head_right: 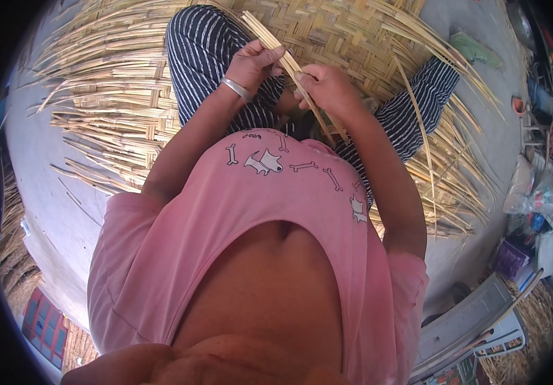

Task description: The person sits cross-legged on the floor and weaves thin dried palm leaves into a large circular mat. They interlace the leaves by hand, pulling them through the existing weave to expand the pattern.

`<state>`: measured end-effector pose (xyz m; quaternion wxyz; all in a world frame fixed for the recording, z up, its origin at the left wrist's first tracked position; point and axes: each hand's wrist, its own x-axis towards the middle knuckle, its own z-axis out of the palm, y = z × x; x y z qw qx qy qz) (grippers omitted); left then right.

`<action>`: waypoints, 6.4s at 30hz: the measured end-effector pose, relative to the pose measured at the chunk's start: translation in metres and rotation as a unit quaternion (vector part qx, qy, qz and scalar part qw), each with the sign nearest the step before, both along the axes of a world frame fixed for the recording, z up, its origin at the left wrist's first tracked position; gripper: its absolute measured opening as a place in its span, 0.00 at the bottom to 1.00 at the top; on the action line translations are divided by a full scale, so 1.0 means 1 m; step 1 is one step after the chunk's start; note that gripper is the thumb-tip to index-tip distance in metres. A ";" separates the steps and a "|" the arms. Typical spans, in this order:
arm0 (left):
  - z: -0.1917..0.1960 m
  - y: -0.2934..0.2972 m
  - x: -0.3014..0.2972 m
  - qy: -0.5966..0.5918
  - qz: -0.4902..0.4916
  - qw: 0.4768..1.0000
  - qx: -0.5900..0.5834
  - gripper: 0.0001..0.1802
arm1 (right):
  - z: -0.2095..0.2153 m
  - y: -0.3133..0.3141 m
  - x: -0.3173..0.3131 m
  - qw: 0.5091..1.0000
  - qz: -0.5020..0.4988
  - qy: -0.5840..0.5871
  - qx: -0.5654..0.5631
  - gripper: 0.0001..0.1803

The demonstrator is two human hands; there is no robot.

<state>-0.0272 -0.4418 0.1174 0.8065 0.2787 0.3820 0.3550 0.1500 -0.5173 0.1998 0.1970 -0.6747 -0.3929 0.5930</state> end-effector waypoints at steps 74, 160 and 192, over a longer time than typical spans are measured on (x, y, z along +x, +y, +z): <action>0.027 0.012 -0.017 0.036 0.082 0.996 -0.003 0.11 | -0.001 0.007 -0.027 0.780 0.223 -0.465 0.355 0.06; 0.093 0.097 -0.176 -0.041 0.022 0.978 0.203 0.07 | 0.006 -0.022 0.059 0.936 0.039 0.304 -0.172 0.11; 0.040 0.089 -0.173 0.214 0.144 0.964 0.071 0.13 | 0.060 -0.040 0.030 0.997 0.065 0.016 -0.022 0.08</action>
